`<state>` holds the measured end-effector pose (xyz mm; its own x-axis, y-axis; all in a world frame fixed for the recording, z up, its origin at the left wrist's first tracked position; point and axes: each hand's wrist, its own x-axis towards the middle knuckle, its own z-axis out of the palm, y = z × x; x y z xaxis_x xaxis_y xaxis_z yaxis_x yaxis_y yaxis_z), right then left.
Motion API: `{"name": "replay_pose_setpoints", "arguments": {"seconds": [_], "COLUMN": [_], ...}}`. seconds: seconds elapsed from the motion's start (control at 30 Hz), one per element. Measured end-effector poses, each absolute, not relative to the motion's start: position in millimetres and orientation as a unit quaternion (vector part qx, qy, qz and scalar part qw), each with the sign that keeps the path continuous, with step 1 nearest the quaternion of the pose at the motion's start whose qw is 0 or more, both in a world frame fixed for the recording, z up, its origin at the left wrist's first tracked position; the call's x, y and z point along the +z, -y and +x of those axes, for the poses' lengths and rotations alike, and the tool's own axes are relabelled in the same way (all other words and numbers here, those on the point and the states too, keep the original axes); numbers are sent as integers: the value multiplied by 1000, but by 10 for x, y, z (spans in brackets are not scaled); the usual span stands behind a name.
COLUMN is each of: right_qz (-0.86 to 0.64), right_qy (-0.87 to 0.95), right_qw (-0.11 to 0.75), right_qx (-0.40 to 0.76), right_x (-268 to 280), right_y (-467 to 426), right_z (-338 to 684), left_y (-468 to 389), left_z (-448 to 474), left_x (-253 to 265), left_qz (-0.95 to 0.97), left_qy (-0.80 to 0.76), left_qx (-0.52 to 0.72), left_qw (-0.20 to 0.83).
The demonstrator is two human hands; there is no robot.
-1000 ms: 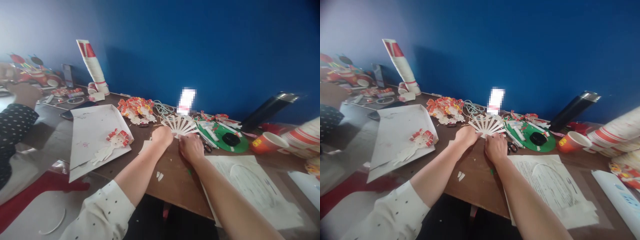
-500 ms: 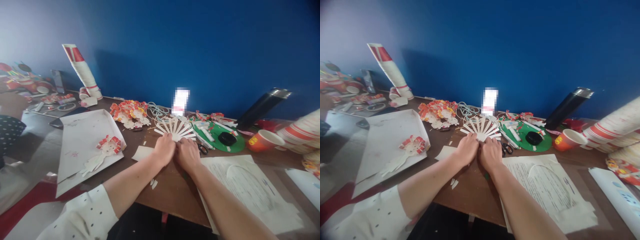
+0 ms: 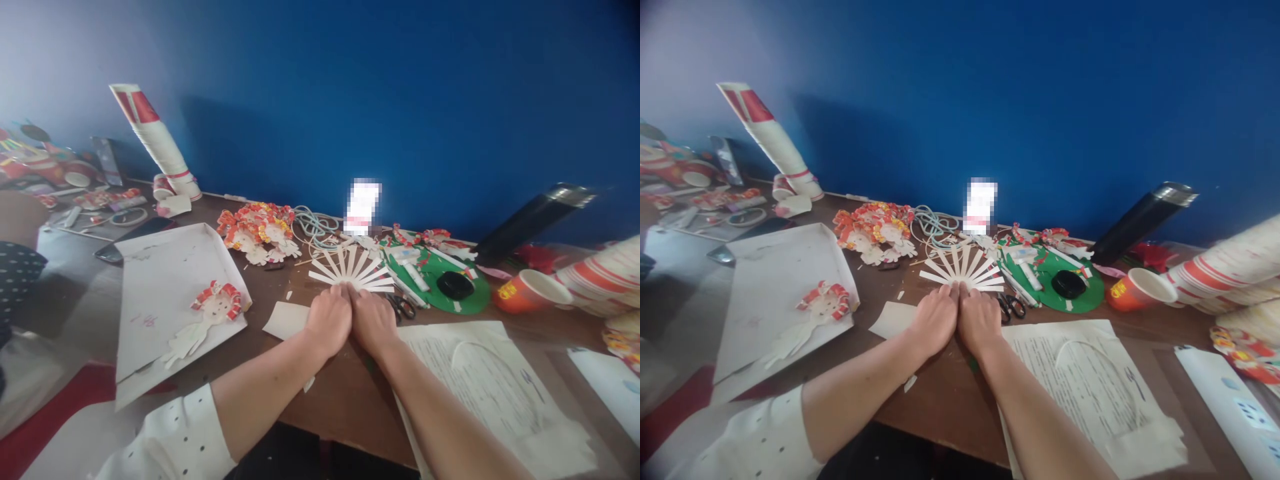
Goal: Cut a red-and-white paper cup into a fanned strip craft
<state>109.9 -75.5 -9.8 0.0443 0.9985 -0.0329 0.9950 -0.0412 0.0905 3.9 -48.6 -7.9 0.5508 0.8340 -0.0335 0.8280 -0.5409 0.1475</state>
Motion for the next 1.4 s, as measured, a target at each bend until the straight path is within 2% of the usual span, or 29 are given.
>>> {"name": "replay_pose_setpoints", "arguments": {"seconds": [0.43,0.8,0.97,1.4], "right_qz": [736,747,750,757], "right_qy": [-672,-661,-656,-644], "right_qw": [77,70,74,73], "right_qx": [-2,4,-32,-83], "right_x": [-70,-139,-87,-15], "right_y": [645,650,606,568], "right_z": [1069,1095,1094,1112], "left_y": [348,257,251,265], "left_z": [52,132,121,81], "left_x": [-112,-81,-77,-177], "left_qz": [881,872,869,877], "left_qy": [-463,-473,-475,-469], "left_qx": [-4,-37,-36,-10], "left_qw": [97,124,133,100]}}
